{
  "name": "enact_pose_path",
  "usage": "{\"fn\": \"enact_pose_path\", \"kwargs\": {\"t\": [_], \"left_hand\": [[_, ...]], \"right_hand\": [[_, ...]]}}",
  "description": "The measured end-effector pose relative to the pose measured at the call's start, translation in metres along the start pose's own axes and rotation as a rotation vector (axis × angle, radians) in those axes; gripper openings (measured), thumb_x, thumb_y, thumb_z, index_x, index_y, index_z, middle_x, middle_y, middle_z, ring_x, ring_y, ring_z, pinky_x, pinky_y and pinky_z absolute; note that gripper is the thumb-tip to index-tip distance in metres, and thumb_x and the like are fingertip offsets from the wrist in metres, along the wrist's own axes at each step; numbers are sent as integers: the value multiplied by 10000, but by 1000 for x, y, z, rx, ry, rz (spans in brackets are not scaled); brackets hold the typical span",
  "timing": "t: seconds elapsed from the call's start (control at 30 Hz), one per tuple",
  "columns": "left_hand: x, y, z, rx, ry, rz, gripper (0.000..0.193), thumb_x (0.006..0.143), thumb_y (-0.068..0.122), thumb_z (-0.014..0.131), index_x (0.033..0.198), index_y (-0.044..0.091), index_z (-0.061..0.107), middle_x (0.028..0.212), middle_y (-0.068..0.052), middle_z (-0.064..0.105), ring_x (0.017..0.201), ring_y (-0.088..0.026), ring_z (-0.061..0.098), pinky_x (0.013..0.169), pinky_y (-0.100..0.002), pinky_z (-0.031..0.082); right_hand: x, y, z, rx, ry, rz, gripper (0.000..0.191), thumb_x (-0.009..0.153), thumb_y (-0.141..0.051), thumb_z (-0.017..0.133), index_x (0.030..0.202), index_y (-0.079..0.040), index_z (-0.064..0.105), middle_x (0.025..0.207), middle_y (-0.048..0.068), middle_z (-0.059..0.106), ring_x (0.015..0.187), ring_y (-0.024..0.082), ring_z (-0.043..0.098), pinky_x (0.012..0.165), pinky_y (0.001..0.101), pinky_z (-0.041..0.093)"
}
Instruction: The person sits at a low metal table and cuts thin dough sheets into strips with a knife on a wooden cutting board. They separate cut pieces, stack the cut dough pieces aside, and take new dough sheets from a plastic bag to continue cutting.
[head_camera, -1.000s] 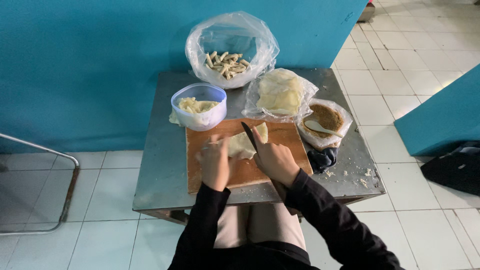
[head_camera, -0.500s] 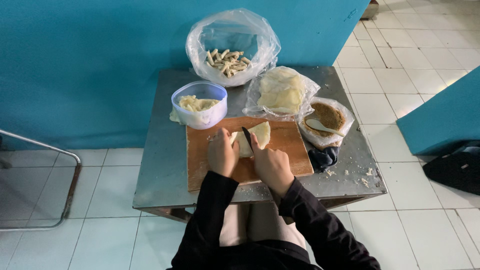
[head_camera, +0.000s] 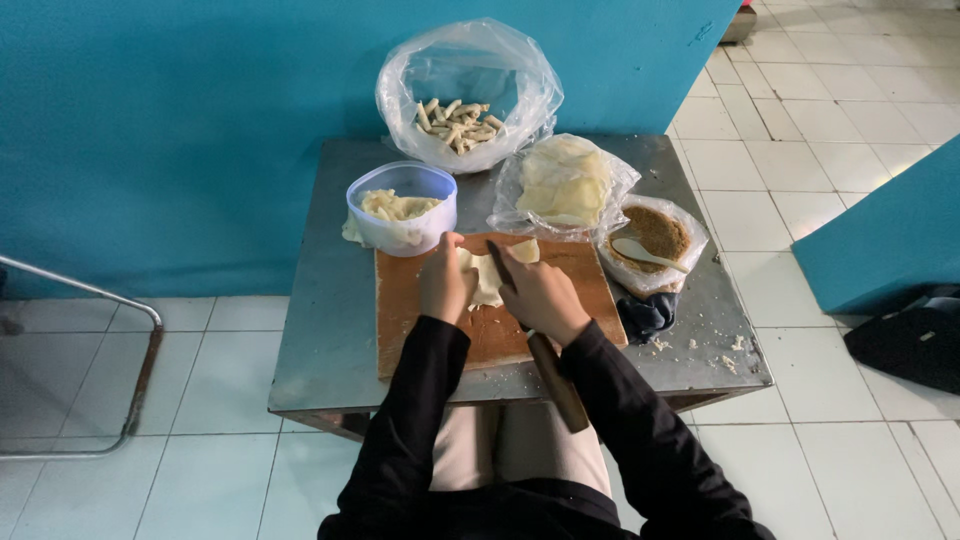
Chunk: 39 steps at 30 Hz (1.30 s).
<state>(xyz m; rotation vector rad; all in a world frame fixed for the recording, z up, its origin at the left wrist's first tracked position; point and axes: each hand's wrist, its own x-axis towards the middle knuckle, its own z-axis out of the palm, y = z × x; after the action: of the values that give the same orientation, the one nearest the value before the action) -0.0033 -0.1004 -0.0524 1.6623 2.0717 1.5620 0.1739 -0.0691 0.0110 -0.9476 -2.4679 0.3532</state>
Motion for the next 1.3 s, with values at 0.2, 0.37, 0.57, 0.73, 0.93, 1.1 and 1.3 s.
{"fn": "enact_pose_path", "kwargs": {"t": [0.2,0.37,0.57,0.73,0.93,1.1,1.3], "left_hand": [[20,-24,13,37,-92,-106,217,768,195,816,910,48,740,924,-183,742,908,-354,715,820,-428,555],[30,-23,7,20,-109,-74,269,668,170,876,875,49,754,908,-149,753,891,-341,712,785,-418,549],[10,4,-10,-120,-22,66,373,718,19,809,1073,64,699,975,-133,767,907,-321,721,781,-394,548],[-10,28,-21,-243,-4,-67,504,760,-26,756,1238,103,662,920,-133,760,892,-258,745,793,-350,554],[-26,37,-31,-842,-76,-281,545,817,-77,703,1332,67,594,1041,-78,765,984,-168,740,839,-302,581],[-31,36,-48,-1118,-168,-242,549,837,-114,716,1349,6,557,1154,-97,731,1090,-173,717,920,-309,559],[-28,46,-78,-1106,-295,-183,567,866,-111,674,1402,36,558,1028,-73,679,967,-102,638,860,-259,496]], "right_hand": [[6,-5,21,-274,-45,157,272,984,-331,590,1157,-122,610,726,155,704,643,383,697,565,505,539],[5,-3,22,-280,59,108,224,955,-296,602,1076,-108,624,673,149,688,572,378,682,506,493,523],[-6,-11,13,-212,111,128,152,927,-282,633,916,-139,684,654,131,682,585,369,678,530,481,524],[-15,-27,2,-184,238,111,117,920,-251,642,922,-144,692,650,107,685,555,344,673,498,459,521],[-47,-47,-17,-26,379,74,60,938,-179,702,958,-123,698,614,65,658,516,257,658,472,389,490],[-65,-63,-23,24,522,-38,100,903,-84,737,986,-78,683,700,61,666,550,213,647,509,344,483],[-68,-68,-31,45,512,-76,107,914,-60,728,1008,-58,678,744,55,692,564,195,660,507,329,485]]}}
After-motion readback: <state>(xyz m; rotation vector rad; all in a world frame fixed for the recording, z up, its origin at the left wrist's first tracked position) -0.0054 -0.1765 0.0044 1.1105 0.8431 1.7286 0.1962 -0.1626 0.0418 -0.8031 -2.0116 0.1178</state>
